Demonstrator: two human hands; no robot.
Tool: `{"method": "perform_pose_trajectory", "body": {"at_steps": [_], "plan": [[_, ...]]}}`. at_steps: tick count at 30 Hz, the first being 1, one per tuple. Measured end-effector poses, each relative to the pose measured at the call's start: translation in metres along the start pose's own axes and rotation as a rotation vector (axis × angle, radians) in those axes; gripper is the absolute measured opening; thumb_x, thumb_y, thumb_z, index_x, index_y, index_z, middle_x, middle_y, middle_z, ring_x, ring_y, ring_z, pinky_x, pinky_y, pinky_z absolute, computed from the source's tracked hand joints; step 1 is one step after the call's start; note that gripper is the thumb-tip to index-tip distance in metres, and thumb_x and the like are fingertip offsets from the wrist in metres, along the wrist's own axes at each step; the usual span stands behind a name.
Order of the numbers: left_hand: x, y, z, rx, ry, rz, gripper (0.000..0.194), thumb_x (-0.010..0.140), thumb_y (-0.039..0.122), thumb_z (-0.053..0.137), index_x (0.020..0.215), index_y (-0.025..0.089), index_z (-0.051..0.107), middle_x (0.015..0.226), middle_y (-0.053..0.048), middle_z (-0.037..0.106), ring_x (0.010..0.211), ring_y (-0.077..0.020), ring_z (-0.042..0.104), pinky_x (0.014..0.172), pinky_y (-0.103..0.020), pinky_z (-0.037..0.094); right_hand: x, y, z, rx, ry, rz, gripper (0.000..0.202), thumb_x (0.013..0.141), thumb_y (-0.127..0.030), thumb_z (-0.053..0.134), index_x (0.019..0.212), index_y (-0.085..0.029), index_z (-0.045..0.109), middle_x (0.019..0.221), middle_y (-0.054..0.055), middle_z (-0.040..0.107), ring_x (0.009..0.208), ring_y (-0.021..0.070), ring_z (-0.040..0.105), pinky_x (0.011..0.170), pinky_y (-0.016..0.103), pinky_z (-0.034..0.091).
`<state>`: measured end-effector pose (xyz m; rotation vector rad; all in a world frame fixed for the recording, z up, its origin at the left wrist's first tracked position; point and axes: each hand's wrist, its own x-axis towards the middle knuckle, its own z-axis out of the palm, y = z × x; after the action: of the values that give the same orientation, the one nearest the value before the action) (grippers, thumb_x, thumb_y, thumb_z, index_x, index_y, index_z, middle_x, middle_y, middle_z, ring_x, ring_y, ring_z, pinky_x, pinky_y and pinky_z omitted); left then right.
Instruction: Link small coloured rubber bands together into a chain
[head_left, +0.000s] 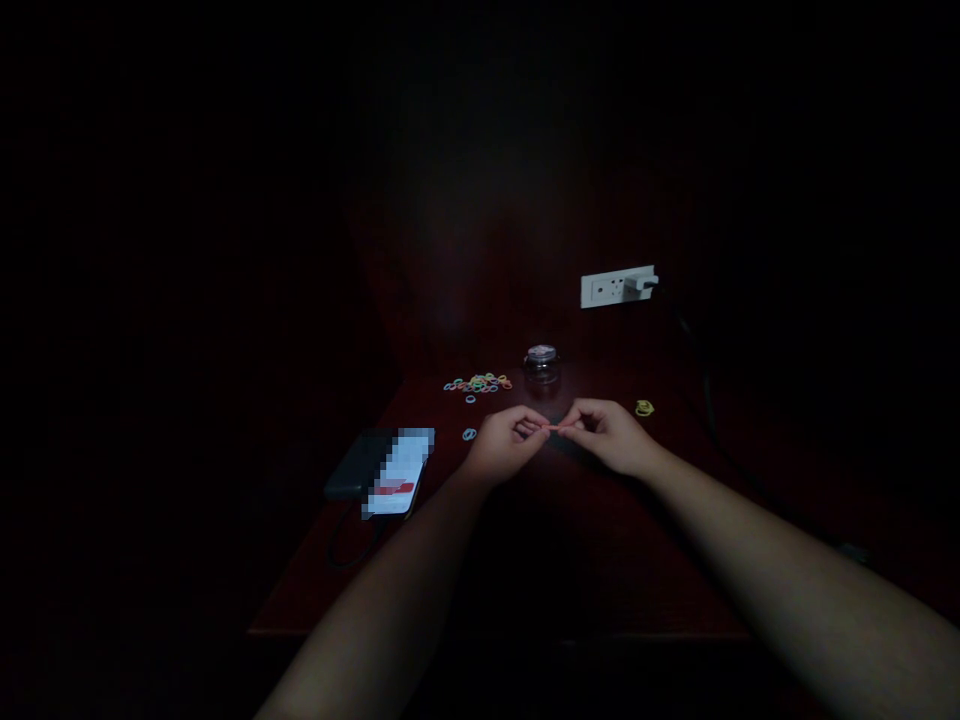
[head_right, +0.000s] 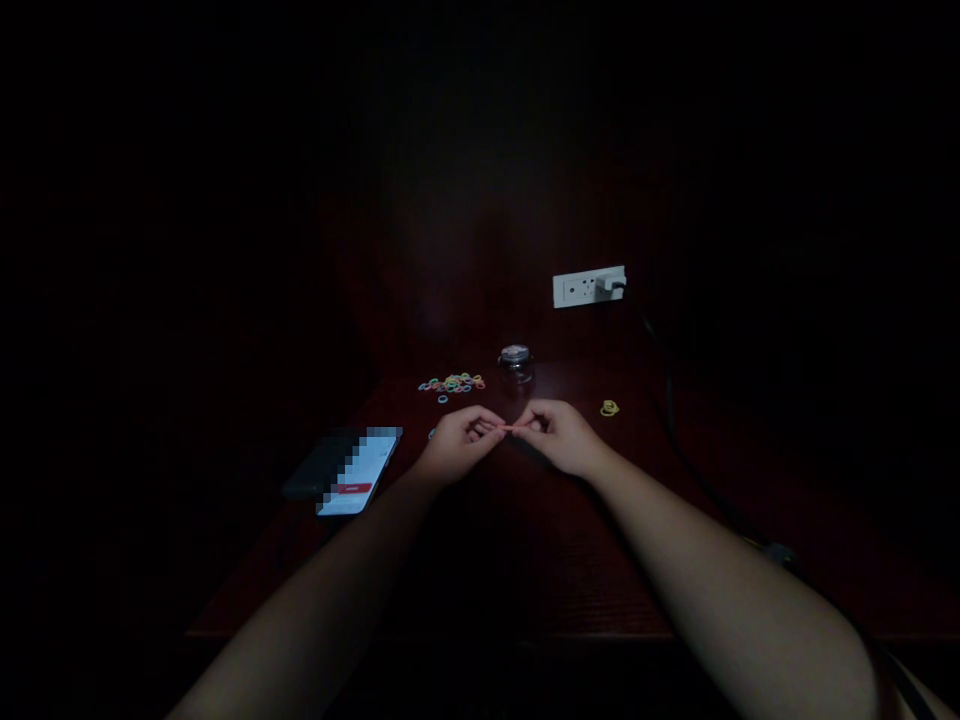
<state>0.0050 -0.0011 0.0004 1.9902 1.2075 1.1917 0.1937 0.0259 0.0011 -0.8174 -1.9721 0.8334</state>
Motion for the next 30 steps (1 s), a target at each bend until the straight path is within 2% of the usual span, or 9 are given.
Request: {"method": "perform_pose_trajectory", "body": {"at_steps": [10,21,30], "plan": [[-0.0003,0.0014,-0.0009,-0.023,-0.011,-0.001,0.022,0.078,0.033,0.06,0.086,0.014,0.065,0.079,-0.005,0.067,0.067,-0.0114,0.059,0.061,-0.022,0.045,-0.0007,-0.0026,-0.0005,-0.003,-0.022,0.01,0.024,0.074,-0.037,0.062,0.068,-0.014,0.058,0.056,-0.002,0.047,0.053,0.0092,0.039,0.049,0.022,0.03],[0.0001,-0.0007,0.0,-0.001,0.009,0.019,0.022,0.077,0.032,0.059,0.089,0.014,0.065,0.08,-0.005,0.067,0.067,-0.0106,0.057,0.057,-0.02,0.043,-0.0007,-0.0036,0.0005,0.02,-0.003,0.019,0.029,0.071,-0.042,0.065,0.065,-0.015,0.055,0.055,-0.004,0.044,0.051,0.0085,0.037,0.048,0.022,0.029],[-0.0006,0.0032,-0.001,0.001,-0.005,0.023,0.019,0.076,0.03,0.06,0.084,0.013,0.064,0.076,-0.003,0.064,0.066,-0.0095,0.055,0.057,-0.019,0.041,-0.0004,-0.0015,0.0008,-0.028,0.004,0.006,0.024,0.076,-0.038,0.059,0.071,-0.014,0.06,0.06,0.0,0.053,0.053,0.0101,0.043,0.05,0.023,0.033]]}}
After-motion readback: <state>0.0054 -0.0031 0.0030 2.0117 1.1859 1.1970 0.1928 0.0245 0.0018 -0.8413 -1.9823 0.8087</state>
